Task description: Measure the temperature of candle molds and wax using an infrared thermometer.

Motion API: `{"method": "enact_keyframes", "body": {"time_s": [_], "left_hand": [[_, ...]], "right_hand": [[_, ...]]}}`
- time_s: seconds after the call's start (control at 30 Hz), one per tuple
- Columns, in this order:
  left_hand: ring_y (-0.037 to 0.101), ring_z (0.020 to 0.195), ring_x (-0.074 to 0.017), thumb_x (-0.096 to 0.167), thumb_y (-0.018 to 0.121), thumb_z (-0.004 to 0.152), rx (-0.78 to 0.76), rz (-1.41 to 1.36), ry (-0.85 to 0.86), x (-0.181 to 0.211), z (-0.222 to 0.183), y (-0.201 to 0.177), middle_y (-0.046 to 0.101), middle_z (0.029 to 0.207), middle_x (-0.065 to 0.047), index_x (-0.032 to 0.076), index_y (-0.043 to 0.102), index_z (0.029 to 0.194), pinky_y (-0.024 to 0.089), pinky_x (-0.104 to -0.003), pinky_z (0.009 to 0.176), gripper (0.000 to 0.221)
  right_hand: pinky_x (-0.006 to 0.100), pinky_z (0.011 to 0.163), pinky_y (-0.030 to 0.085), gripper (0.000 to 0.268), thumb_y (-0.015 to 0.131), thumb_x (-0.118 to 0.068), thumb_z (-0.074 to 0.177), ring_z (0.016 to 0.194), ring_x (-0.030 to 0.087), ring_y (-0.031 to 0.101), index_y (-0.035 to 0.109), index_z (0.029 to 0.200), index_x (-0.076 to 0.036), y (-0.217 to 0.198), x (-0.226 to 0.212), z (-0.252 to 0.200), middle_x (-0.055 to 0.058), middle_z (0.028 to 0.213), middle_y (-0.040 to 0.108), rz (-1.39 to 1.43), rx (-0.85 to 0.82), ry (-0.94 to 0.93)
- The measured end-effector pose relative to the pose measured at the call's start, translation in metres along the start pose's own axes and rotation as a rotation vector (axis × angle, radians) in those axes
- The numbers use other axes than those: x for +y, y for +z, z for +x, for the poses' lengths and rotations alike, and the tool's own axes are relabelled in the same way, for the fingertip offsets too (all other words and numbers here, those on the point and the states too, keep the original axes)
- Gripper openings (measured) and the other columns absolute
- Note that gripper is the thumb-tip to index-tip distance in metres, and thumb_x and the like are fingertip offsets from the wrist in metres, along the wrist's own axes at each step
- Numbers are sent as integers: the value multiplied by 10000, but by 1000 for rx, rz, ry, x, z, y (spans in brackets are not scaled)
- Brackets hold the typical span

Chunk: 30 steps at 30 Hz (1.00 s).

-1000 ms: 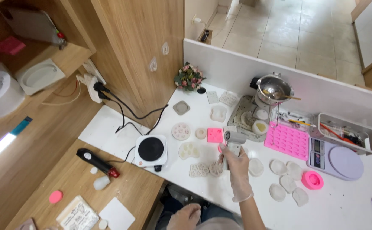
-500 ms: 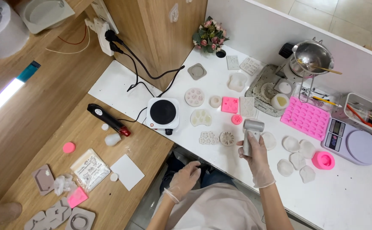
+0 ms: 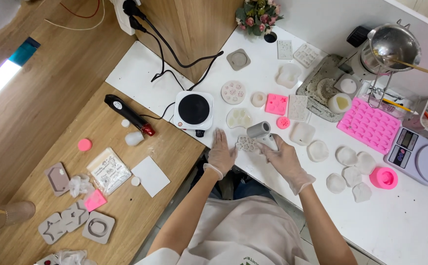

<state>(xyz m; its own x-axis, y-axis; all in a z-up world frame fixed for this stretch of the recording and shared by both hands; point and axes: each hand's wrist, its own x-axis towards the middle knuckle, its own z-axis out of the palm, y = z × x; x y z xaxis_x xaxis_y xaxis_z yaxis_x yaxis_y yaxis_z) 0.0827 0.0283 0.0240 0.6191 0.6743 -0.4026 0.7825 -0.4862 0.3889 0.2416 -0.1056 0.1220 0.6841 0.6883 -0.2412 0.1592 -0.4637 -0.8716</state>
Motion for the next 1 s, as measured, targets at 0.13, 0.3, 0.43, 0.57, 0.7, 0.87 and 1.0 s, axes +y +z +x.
{"method": "enact_keyframes", "body": {"time_s": [0.13, 0.3, 0.43, 0.57, 0.7, 0.87, 1.0], "left_hand": [[-96, 1569, -365, 552, 179, 1063, -54, 142, -28, -8, 10, 18, -96, 1678, -259, -48, -38, 1598, 4, -415, 1284, 832], [-136, 1562, -356, 600, 78, 1052, -67, 242, -23, -25, 26, 44, -141, 1687, -211, 25, -89, 1612, -55, -458, 1276, 820], [-225, 1539, -350, 718, 50, 991, -175, 255, -32, -32, 40, 51, -254, 1663, -173, 72, -170, 1600, -107, -494, 1261, 915], [-242, 1535, -337, 762, 36, 967, -208, 237, -40, -29, 38, 44, -278, 1656, -158, 91, -202, 1593, -119, -498, 1255, 949], [-267, 1526, -330, 759, 86, 975, -209, 274, -55, -29, 41, 46, -299, 1649, -148, 96, -212, 1592, -129, -496, 1251, 954], [-256, 1530, -329, 751, 117, 983, -210, 269, -65, -26, 36, 42, -279, 1659, -148, 91, -196, 1600, -125, -489, 1258, 956], [-253, 1533, -320, 705, 168, 1005, -192, 263, -67, -27, 36, 43, -274, 1662, -140, 93, -190, 1602, -128, -485, 1258, 927]], "right_hand": [[283, 532, 519, 338, 761, -201, 923, 594, 155, 614, 661, 1216, -64, -3, -11, 10, 118, 804, 711, 138, 159, 38], [207, 528, 509, 233, 710, -154, 935, 601, 129, 627, 596, 1131, -104, -7, -17, 21, 81, 816, 696, 310, 354, 38], [274, 537, 522, 258, 776, -221, 882, 635, 161, 650, 657, 1084, -114, -2, -9, 13, 98, 797, 695, 130, 241, 54], [441, 815, 583, 499, 799, -318, 848, 937, 343, 733, 659, 1314, -206, 11, 20, 40, 160, 990, 749, -143, 124, 124], [342, 722, 599, 431, 754, -430, 898, 756, 202, 739, 654, 1296, -298, 35, 37, 68, 49, 867, 751, -151, 188, 161], [450, 871, 580, 476, 714, -346, 908, 962, 312, 737, 614, 1367, -270, 39, -18, 40, 126, 1026, 761, -209, -4, 42], [557, 976, 535, 417, 678, -360, 943, 1116, 427, 671, 617, 1338, -242, 36, -26, 46, 198, 1110, 739, -487, -134, -129]]}}
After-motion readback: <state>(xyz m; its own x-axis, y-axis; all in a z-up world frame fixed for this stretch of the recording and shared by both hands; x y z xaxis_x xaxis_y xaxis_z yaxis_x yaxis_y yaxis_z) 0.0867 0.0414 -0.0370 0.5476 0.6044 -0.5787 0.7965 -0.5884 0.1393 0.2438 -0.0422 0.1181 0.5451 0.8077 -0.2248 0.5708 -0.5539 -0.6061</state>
